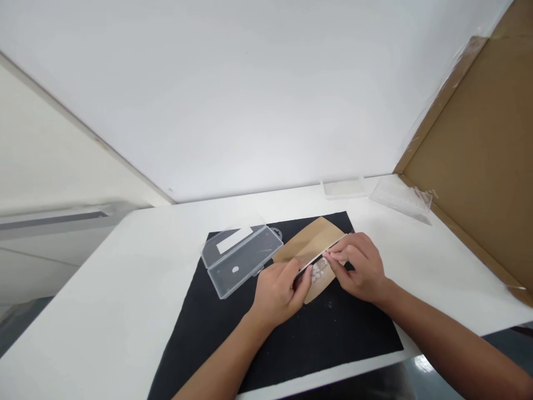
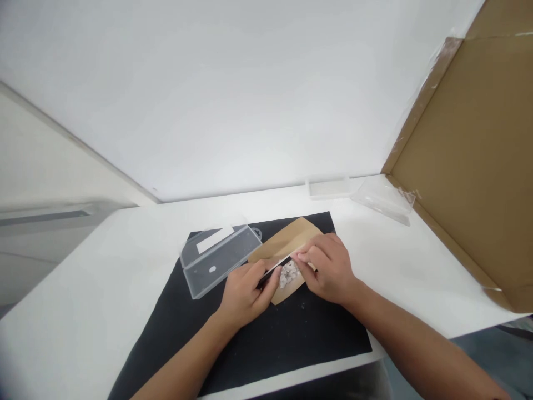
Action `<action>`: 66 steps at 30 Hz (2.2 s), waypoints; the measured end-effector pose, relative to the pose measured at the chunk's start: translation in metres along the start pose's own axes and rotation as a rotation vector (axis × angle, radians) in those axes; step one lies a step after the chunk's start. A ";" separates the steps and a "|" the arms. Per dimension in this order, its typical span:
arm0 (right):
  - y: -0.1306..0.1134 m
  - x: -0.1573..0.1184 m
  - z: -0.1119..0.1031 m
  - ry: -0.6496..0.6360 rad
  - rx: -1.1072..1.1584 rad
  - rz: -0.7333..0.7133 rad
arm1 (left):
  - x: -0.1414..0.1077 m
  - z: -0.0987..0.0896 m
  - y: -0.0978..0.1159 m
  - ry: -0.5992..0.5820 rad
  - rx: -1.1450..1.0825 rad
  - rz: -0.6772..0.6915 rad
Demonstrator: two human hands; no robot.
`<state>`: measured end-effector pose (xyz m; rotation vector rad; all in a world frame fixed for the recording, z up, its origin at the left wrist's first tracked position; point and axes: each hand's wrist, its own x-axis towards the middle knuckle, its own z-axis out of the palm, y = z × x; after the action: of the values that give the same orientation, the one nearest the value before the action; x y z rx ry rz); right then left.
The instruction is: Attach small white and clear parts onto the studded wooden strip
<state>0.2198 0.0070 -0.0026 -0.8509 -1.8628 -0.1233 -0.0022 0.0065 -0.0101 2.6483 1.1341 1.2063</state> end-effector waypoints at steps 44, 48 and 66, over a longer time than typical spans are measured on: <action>0.002 -0.004 0.010 -0.004 0.005 0.058 | -0.001 0.000 0.004 -0.022 -0.086 -0.143; 0.007 -0.002 0.006 0.057 -0.055 0.119 | -0.002 0.001 0.003 -0.023 -0.074 -0.138; 0.013 -0.001 0.004 0.006 -0.044 0.128 | -0.002 0.002 0.003 -0.044 -0.070 -0.104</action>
<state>0.2249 0.0174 -0.0088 -0.9966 -1.8005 -0.0877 0.0003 0.0036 -0.0121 2.5182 1.1836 1.1428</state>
